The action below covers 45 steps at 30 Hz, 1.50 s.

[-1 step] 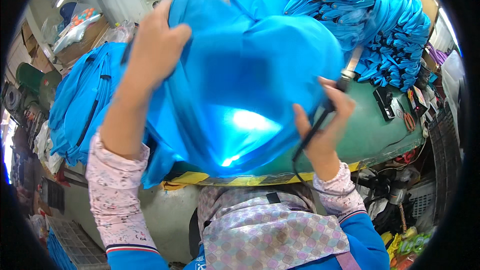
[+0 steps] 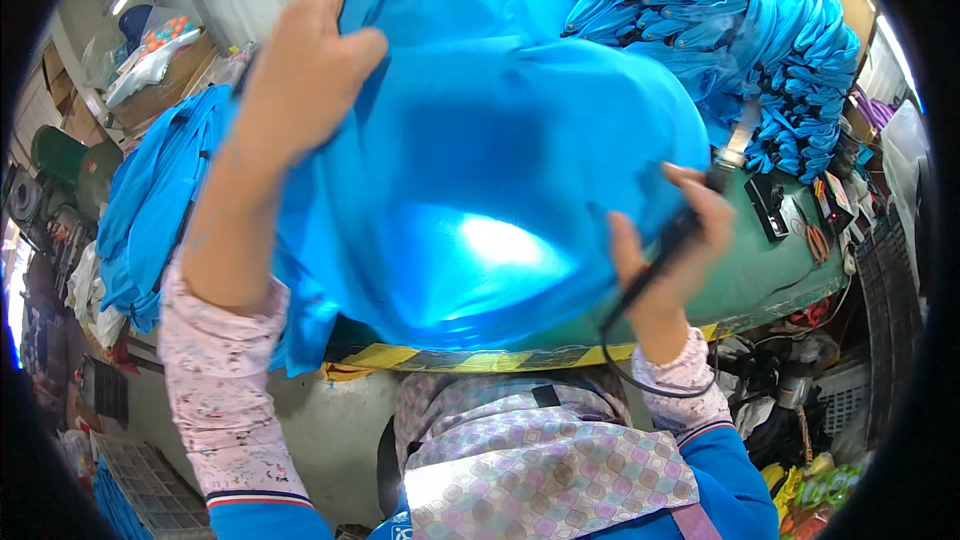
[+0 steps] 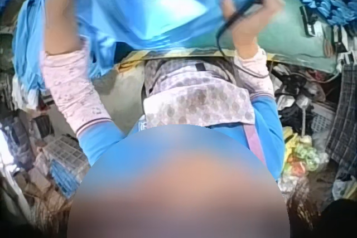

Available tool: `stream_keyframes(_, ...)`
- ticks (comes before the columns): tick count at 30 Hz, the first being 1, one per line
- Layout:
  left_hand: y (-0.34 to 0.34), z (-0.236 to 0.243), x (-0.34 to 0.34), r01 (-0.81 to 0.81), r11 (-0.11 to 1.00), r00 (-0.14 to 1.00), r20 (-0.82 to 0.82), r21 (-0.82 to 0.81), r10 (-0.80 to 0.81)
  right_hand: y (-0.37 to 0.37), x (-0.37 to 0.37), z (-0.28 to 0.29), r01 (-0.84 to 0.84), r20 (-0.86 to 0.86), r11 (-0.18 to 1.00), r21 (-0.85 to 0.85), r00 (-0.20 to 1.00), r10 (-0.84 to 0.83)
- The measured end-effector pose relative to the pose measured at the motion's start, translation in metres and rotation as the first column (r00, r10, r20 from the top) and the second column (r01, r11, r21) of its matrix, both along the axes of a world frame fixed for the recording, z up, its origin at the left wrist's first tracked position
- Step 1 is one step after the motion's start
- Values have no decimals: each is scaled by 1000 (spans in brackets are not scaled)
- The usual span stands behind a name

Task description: The person uses a handheld soldering iron to seal seams on blue fabric bags. They repeatedly pick up a bag, press the hot tip along the edges, and set the finished bag aside on a growing pile.

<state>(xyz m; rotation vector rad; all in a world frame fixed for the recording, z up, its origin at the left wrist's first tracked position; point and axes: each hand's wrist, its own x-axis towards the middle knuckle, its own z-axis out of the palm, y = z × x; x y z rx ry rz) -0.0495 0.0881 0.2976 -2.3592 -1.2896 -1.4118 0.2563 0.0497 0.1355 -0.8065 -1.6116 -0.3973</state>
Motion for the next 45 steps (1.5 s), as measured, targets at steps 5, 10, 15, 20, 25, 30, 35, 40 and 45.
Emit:
stream_keyframes(5, -13, 115, 6, 298, 937, 911, -241, -181, -336, 7, 40, 40, -78, -223, 934, 350, 961, 164)
stream_keyframes(10, 41, 135, -100, 97, 991, 841, -524, -92, -131, 33, -1, 35, -367, 25, 880, 300, 926, 378)
stream_keyframes(15, 67, 32, -49, -173, 937, 979, -50, 305, 197, 10, -73, -24, -784, -133, 617, 63, 607, 784)
stream_keyframes(20, -114, -79, 13, 149, 345, 907, -11, -927, -421, 38, -95, -37, -409, -333, 905, 119, 842, 425)
stream_keyframes(25, -127, -247, 29, 234, 576, 947, 317, -783, 46, 52, -109, -40, -450, -479, 883, 131, 751, 454)
stream_keyframes(30, -86, -269, 84, 563, 700, 364, 892, -440, 268, 43, -112, -44, -495, -579, 869, 11, 705, 410)
stream_keyframes(35, -72, -266, 78, 582, 739, 227, 941, -338, 252, 11, -57, -39, -272, -100, 952, 140, 953, 287)
stream_keyframes(40, -71, -266, 72, 637, 678, 254, 930, -366, 264, -47, -23, -42, -371, 211, 920, -125, 896, 390)
stream_keyframes(45, -71, -263, 76, 618, 705, 205, 937, -348, 283, -40, -40, -66, -327, 288, 945, 25, 907, 306)
